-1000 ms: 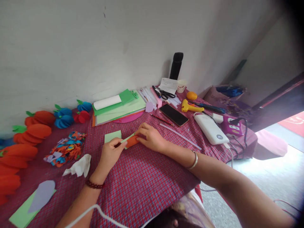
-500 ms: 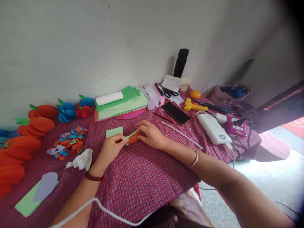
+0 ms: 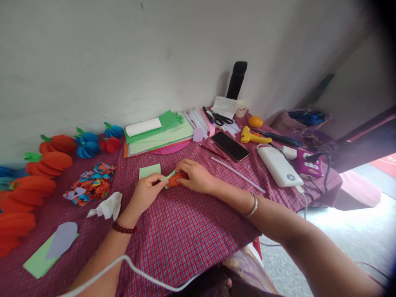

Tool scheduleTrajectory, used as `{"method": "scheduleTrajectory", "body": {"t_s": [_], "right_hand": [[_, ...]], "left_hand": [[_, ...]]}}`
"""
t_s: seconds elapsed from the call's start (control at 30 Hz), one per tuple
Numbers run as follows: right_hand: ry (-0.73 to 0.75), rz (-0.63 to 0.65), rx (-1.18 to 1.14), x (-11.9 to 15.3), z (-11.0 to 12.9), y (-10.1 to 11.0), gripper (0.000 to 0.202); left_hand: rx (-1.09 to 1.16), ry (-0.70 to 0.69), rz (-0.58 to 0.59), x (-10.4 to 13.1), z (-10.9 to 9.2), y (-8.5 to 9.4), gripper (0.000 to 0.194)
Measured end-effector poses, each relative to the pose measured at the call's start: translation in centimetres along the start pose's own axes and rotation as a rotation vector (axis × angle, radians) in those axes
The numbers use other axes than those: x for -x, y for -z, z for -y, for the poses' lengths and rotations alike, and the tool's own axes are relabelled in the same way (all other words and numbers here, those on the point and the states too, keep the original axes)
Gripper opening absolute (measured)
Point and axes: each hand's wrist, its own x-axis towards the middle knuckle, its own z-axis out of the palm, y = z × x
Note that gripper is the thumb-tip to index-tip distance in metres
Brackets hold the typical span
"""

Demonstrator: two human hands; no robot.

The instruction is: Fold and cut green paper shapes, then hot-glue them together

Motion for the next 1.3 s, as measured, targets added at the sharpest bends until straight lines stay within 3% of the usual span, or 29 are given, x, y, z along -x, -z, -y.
{"method": "scheduleTrajectory", "body": {"t_s": [0.2,0.43,1.07,1.3], "right_hand": [[0.105,-0.006,0.000,-0.1,-0.2,-0.1,0.008],[0.074,-0.042,0.023,-0.1,-0.4,-0.6,0.009],[0.075,-0.046,0.046,0.1,-0.2,-0.8,0.010],[0.065,-0.040,0.029,0.2,0.1,-0.8,0.011]], "left_hand": [[-0.047,-0.017,0.013,0.0,0.1,0.0,0.017],[-0.074,0.004,0.029,0.1,-0.4,0.3,0.033],[-0.053,0.025,0.018,0.3,-1.0,0.0,0.029],[-0.029,0.022,-0.020,0.3,-0.9,-0.6,0.015]]}}
